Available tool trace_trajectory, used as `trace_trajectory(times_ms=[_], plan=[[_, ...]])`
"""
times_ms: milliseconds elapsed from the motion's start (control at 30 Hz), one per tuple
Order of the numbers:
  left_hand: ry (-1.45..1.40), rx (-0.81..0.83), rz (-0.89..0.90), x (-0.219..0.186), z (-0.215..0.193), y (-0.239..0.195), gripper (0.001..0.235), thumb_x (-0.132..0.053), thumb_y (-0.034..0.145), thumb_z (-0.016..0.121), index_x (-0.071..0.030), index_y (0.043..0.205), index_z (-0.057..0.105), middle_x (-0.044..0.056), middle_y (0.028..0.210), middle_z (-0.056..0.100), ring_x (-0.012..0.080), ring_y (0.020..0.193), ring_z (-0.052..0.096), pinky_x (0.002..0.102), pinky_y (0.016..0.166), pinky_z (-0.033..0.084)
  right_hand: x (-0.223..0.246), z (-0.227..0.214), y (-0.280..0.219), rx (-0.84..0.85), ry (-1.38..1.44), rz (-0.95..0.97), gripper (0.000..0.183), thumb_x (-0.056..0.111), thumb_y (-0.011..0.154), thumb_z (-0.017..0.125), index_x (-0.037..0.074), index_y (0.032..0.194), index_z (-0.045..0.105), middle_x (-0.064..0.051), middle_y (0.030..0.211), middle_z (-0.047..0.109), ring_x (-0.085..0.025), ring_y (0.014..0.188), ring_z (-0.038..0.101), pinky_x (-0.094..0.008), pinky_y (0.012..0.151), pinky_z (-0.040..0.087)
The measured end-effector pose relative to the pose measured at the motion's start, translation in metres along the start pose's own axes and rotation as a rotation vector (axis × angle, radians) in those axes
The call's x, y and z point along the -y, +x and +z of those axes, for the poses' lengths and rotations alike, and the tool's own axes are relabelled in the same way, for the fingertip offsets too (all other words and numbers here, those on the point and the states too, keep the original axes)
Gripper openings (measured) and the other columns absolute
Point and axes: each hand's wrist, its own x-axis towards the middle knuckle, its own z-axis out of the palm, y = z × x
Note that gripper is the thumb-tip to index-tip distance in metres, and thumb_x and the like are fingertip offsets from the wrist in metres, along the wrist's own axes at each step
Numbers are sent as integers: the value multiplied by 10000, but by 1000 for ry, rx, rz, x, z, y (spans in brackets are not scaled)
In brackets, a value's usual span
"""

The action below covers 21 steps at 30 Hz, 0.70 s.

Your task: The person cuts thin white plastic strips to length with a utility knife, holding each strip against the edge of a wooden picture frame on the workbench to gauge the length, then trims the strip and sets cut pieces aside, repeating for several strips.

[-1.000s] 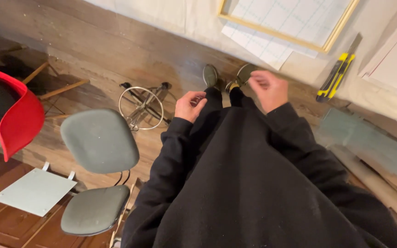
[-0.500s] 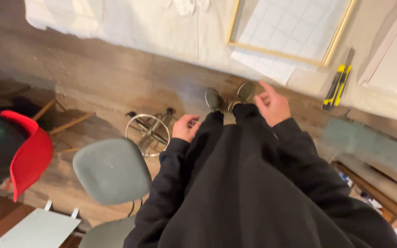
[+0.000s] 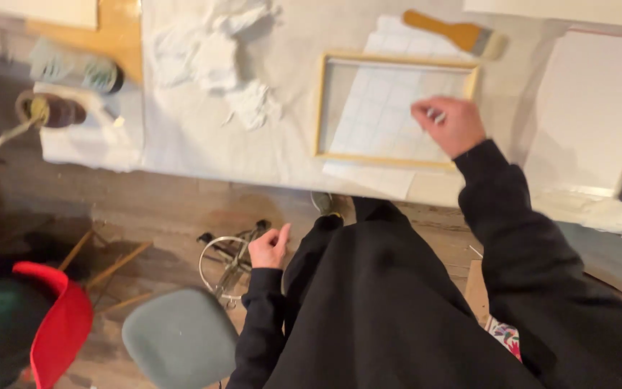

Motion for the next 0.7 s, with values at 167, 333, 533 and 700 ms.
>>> trace_trajectory(times_ms=[167, 333, 533, 700], plan=[[17, -7, 116, -73, 5, 25, 448, -293, 927, 783, 3, 645, 600, 98, 495, 480, 214, 436, 428, 349, 477, 379, -60, -47, 103, -145, -123, -101, 122, 145, 1045, 737, 42, 1104, 766, -115, 1013, 740, -231, 798, 723, -333, 730, 578], [-44, 13, 124, -150, -1, 35, 280, -273, 881, 742, -41, 736, 683, 85, 516, 542, 193, 440, 491, 339, 466, 406, -117, -55, 191, -217, -304, -351, 155, 77, 982, 757, 28, 1129, 744, -122, 1169, 718, -330, 1060, 682, -428, 922, 555], [30, 27, -4, -148, 11, 26, 280, -251, 965, 720, -37, 790, 678, 141, 634, 591, 285, 540, 557, 365, 537, 453, -134, -46, 235, -223, -434, -464, 248, 37, 978, 744, 55, 1225, 728, -81, 1206, 710, -323, 1170, 642, -434, 992, 513], [11, 2, 55, -162, 16, 26, 213, -241, 955, 702, -60, 844, 716, 141, 720, 659, 342, 627, 634, 395, 564, 491, -173, -37, 248, -158, -449, -440, 162, 58, 926, 740, 73, 1087, 741, -46, 1079, 646, -278, 1054, 613, -415, 1010, 488]])
